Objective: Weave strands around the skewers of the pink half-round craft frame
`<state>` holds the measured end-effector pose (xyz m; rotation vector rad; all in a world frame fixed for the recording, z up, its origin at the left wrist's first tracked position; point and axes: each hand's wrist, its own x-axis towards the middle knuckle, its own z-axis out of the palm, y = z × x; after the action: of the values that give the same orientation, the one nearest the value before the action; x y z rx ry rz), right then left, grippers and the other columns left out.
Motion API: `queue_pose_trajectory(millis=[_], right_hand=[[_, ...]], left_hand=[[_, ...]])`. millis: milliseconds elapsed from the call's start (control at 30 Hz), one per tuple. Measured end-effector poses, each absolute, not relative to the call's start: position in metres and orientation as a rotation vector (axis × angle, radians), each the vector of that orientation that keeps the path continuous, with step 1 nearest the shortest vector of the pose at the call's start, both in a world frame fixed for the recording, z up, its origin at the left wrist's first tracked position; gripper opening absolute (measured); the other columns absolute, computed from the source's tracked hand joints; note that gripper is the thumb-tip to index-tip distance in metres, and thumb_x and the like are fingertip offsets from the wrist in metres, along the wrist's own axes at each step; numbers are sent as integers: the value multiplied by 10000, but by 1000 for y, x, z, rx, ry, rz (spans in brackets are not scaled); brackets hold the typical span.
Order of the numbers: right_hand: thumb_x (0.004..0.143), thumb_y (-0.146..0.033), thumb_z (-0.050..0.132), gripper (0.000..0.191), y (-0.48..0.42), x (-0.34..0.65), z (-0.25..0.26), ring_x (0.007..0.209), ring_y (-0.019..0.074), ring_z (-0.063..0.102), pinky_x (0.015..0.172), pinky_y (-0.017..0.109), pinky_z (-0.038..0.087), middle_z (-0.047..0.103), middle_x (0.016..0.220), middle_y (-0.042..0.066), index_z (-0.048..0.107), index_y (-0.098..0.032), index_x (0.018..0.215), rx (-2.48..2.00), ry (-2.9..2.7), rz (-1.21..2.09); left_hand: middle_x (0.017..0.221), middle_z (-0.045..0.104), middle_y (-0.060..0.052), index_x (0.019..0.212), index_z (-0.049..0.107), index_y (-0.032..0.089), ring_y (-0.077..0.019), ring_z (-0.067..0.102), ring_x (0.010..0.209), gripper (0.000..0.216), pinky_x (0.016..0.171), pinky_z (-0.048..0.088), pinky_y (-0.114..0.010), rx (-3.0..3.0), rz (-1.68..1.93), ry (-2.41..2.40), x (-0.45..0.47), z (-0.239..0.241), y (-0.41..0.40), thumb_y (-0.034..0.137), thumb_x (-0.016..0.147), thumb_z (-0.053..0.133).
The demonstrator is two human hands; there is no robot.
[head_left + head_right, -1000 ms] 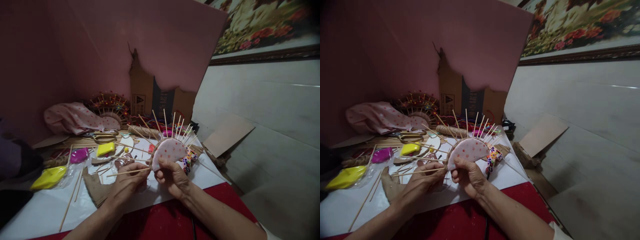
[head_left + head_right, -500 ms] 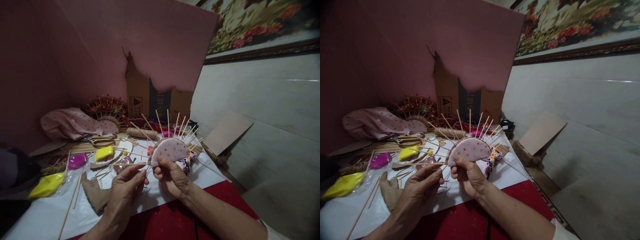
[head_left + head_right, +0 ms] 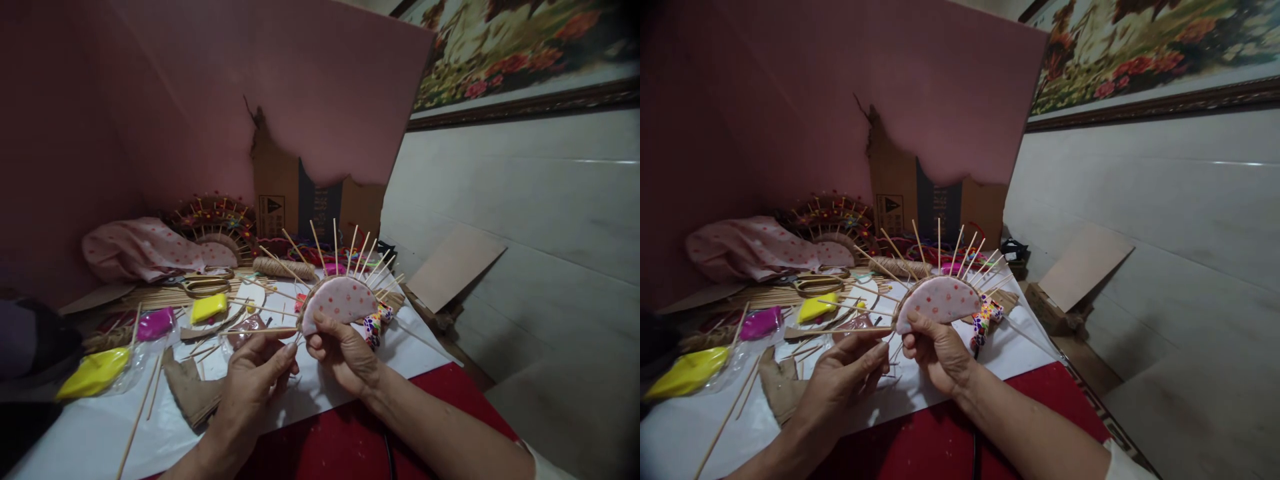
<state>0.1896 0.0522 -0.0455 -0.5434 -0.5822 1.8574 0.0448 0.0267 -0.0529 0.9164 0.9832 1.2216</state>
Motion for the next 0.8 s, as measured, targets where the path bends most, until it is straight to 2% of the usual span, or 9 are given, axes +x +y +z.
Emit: queue_pose_trajectory(millis=[167, 267, 400, 500, 600, 800], right_hand=[[626, -187, 750, 188, 52, 191, -44, 430, 35, 468, 385, 142, 332, 602, 590, 3, 608, -87, 699, -570, -599, 1864], [617, -200, 749, 195, 50, 192, -41, 409, 33, 452, 379, 145, 317, 599, 573, 1, 600, -93, 684, -565, -619, 1903], [575, -182, 742, 191, 48, 192, -39, 394, 36, 446, 382, 150, 323, 604, 574, -1, 606, -101, 682, -581, -608, 1930], [553, -178, 735, 186, 46, 191, -39, 393, 43, 444, 371, 151, 320, 599, 551, -2, 622, -99, 677, -617, -630, 1934], [535, -187, 730, 169, 45, 192, -41, 362, 43, 433, 347, 147, 308, 580, 483, -4, 625, -90, 625, -658, -662, 1985], [559, -225, 702, 185, 44, 195, -42, 341, 39, 407, 318, 145, 277, 551, 439, -8, 628, -74, 636, -661, -768, 2100]], left_hand=[[431, 468, 49, 703, 696, 116, -37, 309, 386, 275, 378, 181, -174, 1062, 1136, 1061, 41, -38, 30, 370, 607, 734], [438, 474, 38, 664, 692, 117, -46, 294, 397, 251, 385, 168, -191, 1086, 1157, 1100, 39, -31, 31, 360, 612, 728], [508, 566, -4, 657, 721, 147, -80, 398, 444, 193, 416, 279, -203, 1192, 1232, 1131, 36, -33, 38, 331, 601, 735], [614, 651, -48, 650, 732, 169, -135, 526, 551, 157, 510, 394, -234, 1242, 1268, 1144, 33, -37, 43, 312, 585, 747], [670, 677, -56, 675, 736, 180, -148, 565, 613, 148, 558, 422, -234, 1293, 1264, 1131, 30, -37, 44, 318, 622, 724], [498, 556, 2, 559, 662, 138, -89, 458, 452, 228, 426, 337, -200, 1226, 1206, 1176, 26, -29, 42, 349, 579, 747]])
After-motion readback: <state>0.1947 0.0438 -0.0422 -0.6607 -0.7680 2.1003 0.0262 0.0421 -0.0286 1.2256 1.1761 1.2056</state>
